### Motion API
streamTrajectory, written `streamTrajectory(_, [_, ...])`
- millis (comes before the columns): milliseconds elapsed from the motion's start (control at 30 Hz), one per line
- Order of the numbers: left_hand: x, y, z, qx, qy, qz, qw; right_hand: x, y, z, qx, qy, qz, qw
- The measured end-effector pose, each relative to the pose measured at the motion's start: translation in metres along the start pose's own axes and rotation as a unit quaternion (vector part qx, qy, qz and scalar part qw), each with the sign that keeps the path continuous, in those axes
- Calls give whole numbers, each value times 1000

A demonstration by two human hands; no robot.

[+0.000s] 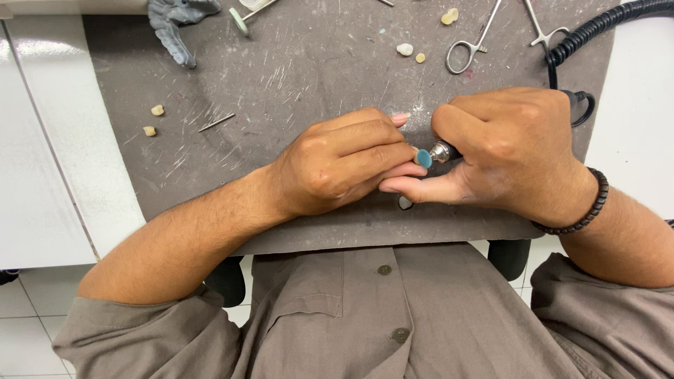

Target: The person holds a small dental crown in one hand and grinds and smooths it using a rotary tool with different attachments, first a blue grinding disc, then a white buffing wheel, and finally a pointed burr. They reposition the crown repeatedly and set it down on the work mat between passes.

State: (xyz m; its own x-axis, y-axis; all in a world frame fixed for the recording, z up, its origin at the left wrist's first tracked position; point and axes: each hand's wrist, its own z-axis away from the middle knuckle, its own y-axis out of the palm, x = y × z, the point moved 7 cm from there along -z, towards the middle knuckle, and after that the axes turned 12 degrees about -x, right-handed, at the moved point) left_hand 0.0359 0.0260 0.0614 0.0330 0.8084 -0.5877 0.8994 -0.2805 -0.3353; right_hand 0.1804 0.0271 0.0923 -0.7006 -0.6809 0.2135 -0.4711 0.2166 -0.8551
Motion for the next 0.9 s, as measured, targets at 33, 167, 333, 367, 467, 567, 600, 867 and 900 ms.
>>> streamTrajectory(33, [0,0,0,1,-1,1,1000,0,0,0,4,1,-4,1000])
streamTrajectory(167, [0,0,0,6,-3,6,1000,-2,1,2,4,7,-1,1000])
streamTrajectory(333, [0,-1,-1,5,-3,8,1000,-4,0,3,-1,8,3,1000])
streamTrajectory(367, [0,0,-1,4,-4,9,1000,-4,0,4,0,6,4,1000])
streamTrajectory(467, [-1,0,-1,3,-3,13,1000,-4,0,3,4,10,5,1000])
streamTrajectory(567, [-1,-1,-2,2,-5,14,1000,-5,-1,2,1,16,10,1000])
streamTrajectory(600, [0,-2,-2,1,-6,14,1000,-5,-1,2,-1,19,12,1000])
streamTrajectory(867, [-1,-2,-2,2,-3,16,1000,-4,-2,2,-4,3,1,1000])
streamTrajectory(900, [-2,-2,-2,3,-3,14,1000,-3,-1,3,-3,1,-5,1000])
